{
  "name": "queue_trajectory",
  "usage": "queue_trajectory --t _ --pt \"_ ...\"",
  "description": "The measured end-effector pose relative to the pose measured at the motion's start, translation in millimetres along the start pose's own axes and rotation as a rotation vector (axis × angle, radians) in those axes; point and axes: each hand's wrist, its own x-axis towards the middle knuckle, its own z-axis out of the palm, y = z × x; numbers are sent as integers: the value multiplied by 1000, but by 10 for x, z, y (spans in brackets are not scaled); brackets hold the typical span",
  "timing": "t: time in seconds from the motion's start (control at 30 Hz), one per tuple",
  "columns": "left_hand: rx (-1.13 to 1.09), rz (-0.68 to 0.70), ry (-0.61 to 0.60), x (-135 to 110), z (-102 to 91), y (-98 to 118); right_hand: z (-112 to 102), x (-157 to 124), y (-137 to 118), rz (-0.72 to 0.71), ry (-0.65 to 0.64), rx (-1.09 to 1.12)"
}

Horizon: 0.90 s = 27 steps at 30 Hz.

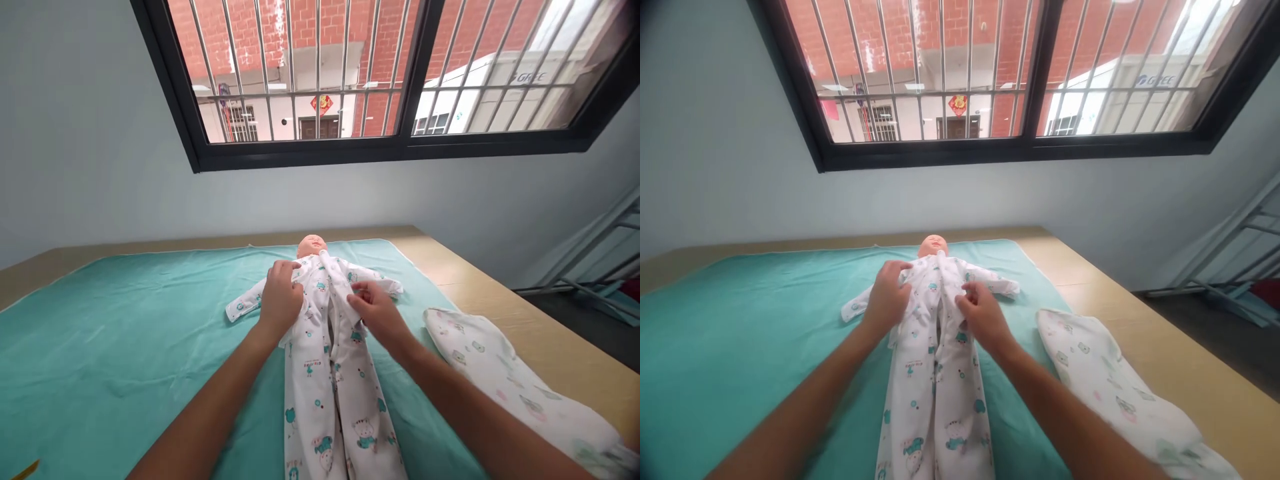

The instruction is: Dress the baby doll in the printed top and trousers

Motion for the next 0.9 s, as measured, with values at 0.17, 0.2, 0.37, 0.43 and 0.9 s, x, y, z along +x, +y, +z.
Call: queue_trajectory --t 0.17,0.2,0.37,0.43,0.9 --pt "43 12 -194 235 209 313 118 -256 247 -168 99 20" --pt "74 -31 -257 323 269 373 122 -282 253 -204 96 2" --pt "337 -101 -408 736 557 554 72 -314 237 -266 58 23" --pt "403 -107 -480 834 650 593 40 -302 253 -254 63 76" --pt "319 3 -665 902 1216 742 -185 -126 371 29 217 441"
